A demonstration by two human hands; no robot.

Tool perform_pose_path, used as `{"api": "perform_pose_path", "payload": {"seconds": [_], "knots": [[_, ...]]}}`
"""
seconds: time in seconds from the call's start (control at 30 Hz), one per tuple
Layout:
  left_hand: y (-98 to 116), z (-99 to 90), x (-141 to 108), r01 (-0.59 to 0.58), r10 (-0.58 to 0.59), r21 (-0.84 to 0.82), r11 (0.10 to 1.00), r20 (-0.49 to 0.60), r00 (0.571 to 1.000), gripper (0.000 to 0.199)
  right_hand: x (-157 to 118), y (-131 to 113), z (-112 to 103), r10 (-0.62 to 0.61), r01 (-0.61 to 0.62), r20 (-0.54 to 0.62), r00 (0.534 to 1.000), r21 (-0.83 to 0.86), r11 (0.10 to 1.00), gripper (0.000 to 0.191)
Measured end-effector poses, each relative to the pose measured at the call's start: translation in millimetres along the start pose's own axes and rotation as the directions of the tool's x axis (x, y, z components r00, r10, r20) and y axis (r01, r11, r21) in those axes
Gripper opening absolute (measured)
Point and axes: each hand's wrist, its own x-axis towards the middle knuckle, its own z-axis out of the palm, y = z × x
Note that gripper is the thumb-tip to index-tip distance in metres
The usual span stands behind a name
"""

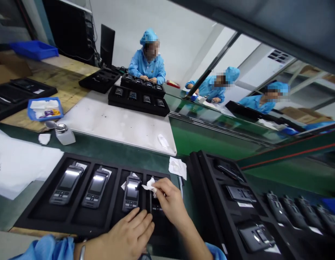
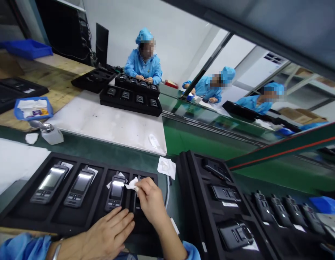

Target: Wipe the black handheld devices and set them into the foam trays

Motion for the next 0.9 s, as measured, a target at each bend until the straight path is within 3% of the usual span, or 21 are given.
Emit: {"api": "perform_pose_path", "payload": {"seconds": [0.13,0.23,0.33,0.47,0.53,0.6,0.7,0.8,0.9], "knots": [[-1,4.9,-31,0.138,-0.144,0.104,0.985,0.058,0.988,0.051,30,-16,41,-0.07,0.078,0.095,0.993,-0.082,0.994,0.021],[-3,14.0,-39,0.134,-0.141,0.087,0.987,0.083,0.987,0.047,20,-22,61,-0.055,0.091,0.209,0.976,-0.168,0.982,0.024],[-3,17.1,-38,0.117,-0.119,0.029,0.993,0.057,0.991,0.046,6,-21,63,-0.074,0.111,0.296,0.952,-0.112,0.987,0.028],[-6,7.8,-37,0.122,-0.123,0.024,0.992,0.049,0.991,0.049,14,-19,61,-0.056,0.094,0.194,0.979,-0.194,0.976,0.024],[-8,0.3,-35,0.108,-0.109,0.025,0.994,0.047,0.993,0.048,12,-20,64,-0.066,0.109,0.196,0.978,-0.215,0.971,0.023],[-11,-8.1,-32,0.058,-0.06,0.027,0.998,0.041,0.997,0.044,2,-22,66,-0.091,0.13,0.247,0.965,-0.148,0.98,0.025],[-15,-20.8,-31,0.027,-0.029,0.038,0.999,0.052,0.998,0.043,-2,-27,68,-0.088,0.108,0.183,0.979,-0.103,0.989,0.023],[-18,-29.4,-46,0.104,-0.103,-0.008,0.995,0.018,0.994,0.048,28,-44,78,-0.118,0.123,0.086,0.989,-0.064,0.99,0.018],[-23,-31.6,-77,0.296,-0.293,0.026,0.955,-0.075,0.953,0.044,65,-72,108,-0.182,0.185,0.126,0.975,-0.012,0.983,0.018]]}}
